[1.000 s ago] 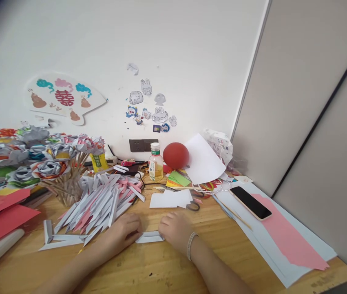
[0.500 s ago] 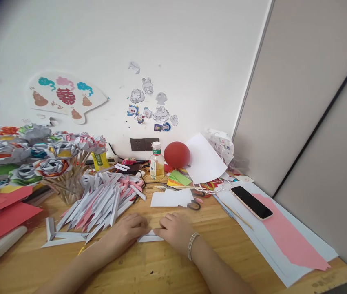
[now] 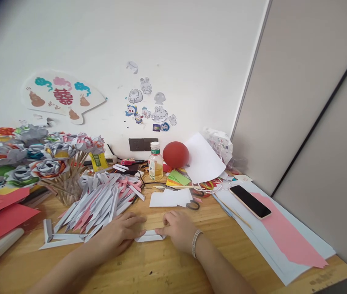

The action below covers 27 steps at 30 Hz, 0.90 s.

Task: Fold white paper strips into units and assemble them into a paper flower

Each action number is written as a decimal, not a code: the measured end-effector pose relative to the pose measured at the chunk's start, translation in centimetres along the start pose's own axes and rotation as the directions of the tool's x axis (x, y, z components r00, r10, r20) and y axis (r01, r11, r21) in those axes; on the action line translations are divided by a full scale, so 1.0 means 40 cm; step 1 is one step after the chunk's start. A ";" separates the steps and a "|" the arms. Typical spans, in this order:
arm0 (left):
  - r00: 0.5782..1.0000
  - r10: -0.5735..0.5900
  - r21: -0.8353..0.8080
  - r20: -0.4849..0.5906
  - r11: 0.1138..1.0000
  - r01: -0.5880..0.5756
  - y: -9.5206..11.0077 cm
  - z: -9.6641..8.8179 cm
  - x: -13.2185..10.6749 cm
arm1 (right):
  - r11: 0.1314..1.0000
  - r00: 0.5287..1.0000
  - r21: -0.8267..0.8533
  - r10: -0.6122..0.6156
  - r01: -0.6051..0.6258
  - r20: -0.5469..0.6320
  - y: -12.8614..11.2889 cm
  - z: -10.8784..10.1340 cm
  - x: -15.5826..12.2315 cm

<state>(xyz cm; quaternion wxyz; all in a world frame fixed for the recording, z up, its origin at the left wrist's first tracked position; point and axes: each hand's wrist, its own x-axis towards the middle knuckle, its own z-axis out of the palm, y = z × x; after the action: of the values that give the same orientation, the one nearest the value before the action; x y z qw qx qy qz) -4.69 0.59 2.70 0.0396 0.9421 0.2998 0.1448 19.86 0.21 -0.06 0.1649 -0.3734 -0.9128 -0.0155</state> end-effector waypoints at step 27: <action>0.983 0.165 0.441 -0.076 0.890 -0.116 0.045 0.080 0.023 | 0.989 0.987 -0.054 -0.140 0.136 -0.077 -0.047 0.014 0.017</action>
<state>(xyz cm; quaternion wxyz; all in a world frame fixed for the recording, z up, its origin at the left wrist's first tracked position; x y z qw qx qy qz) -2.05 -0.30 0.16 -0.1987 0.9368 0.2572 0.1291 17.96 -0.58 -0.19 0.1912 -0.3122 -0.9284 -0.0642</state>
